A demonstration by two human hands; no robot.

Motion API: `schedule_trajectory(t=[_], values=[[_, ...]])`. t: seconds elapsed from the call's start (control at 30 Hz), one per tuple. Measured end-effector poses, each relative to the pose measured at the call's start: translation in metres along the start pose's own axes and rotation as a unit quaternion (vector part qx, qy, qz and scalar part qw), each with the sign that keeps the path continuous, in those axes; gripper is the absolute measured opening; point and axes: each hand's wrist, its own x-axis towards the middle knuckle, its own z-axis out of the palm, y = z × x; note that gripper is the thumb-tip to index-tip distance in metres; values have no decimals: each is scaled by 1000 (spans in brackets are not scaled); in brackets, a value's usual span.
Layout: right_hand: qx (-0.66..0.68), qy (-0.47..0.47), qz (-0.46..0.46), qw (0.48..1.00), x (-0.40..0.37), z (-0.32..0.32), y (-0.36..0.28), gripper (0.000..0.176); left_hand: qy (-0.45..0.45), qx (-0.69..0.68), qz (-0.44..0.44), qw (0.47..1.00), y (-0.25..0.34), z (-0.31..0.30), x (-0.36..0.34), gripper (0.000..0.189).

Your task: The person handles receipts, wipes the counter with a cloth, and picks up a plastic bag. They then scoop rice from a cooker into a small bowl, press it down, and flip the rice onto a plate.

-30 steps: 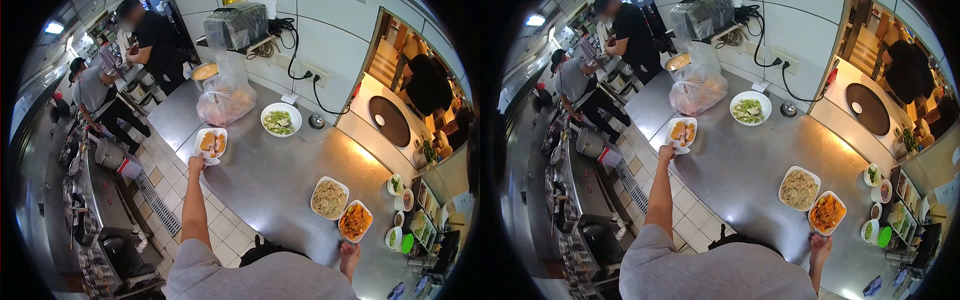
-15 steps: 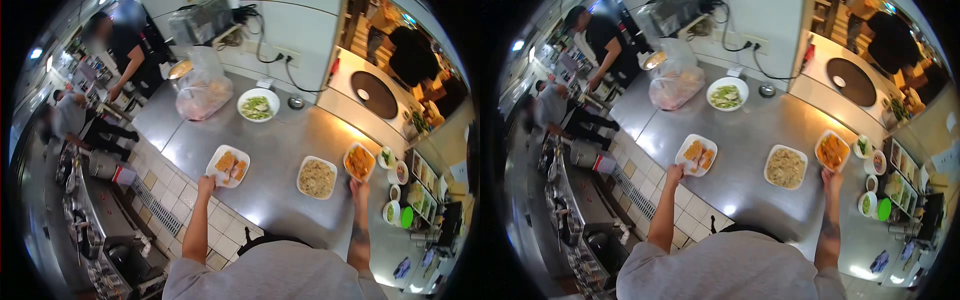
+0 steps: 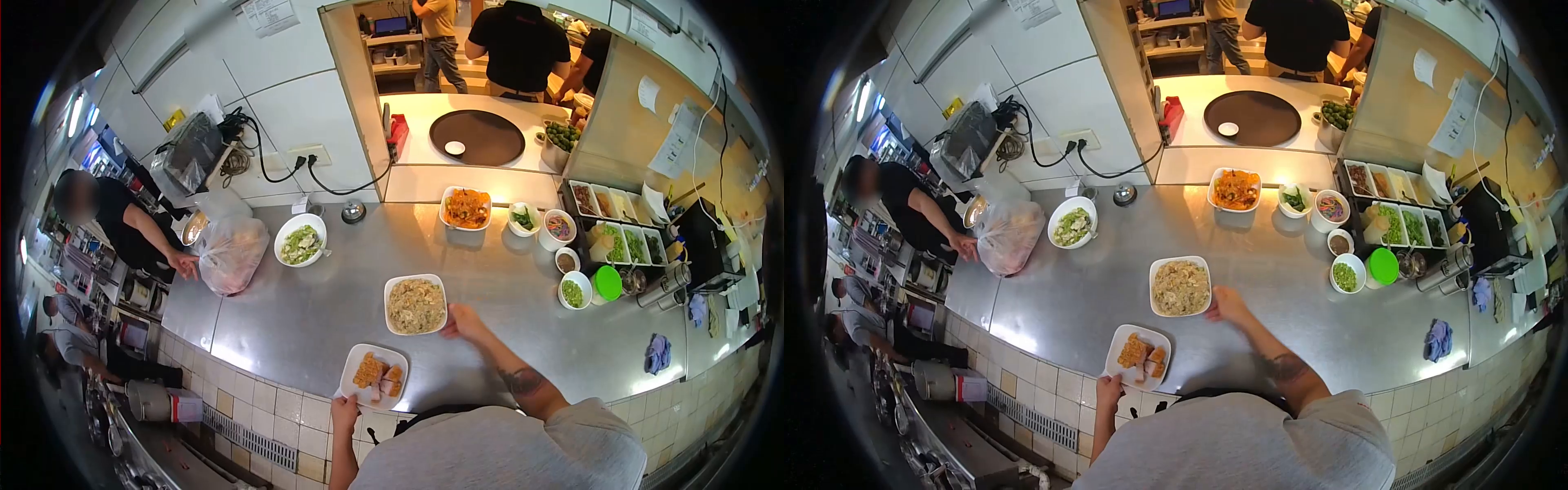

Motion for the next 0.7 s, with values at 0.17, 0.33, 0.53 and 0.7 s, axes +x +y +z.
schedule_trajectory(t=[0.17, 0.33, 0.53, 0.7], values=[[223, 42, -49, 973, -18, 65, 11, 30, -37, -6, -17, 999, 4, 13, -13, 24], [230, 68, -111, 964, 27, 76, -9, 30, -90, 65, 3, 994, 10, 21, 0, 27], [270, 27, -115, 956, 83, 39, -55, 32, -178, 231, 37, 956, 38, 78, 18, 30], [46, 30, -106, 993, 32, -22, -68, 41, -264, 265, 159, 914, 86, 146, 8, 28]])
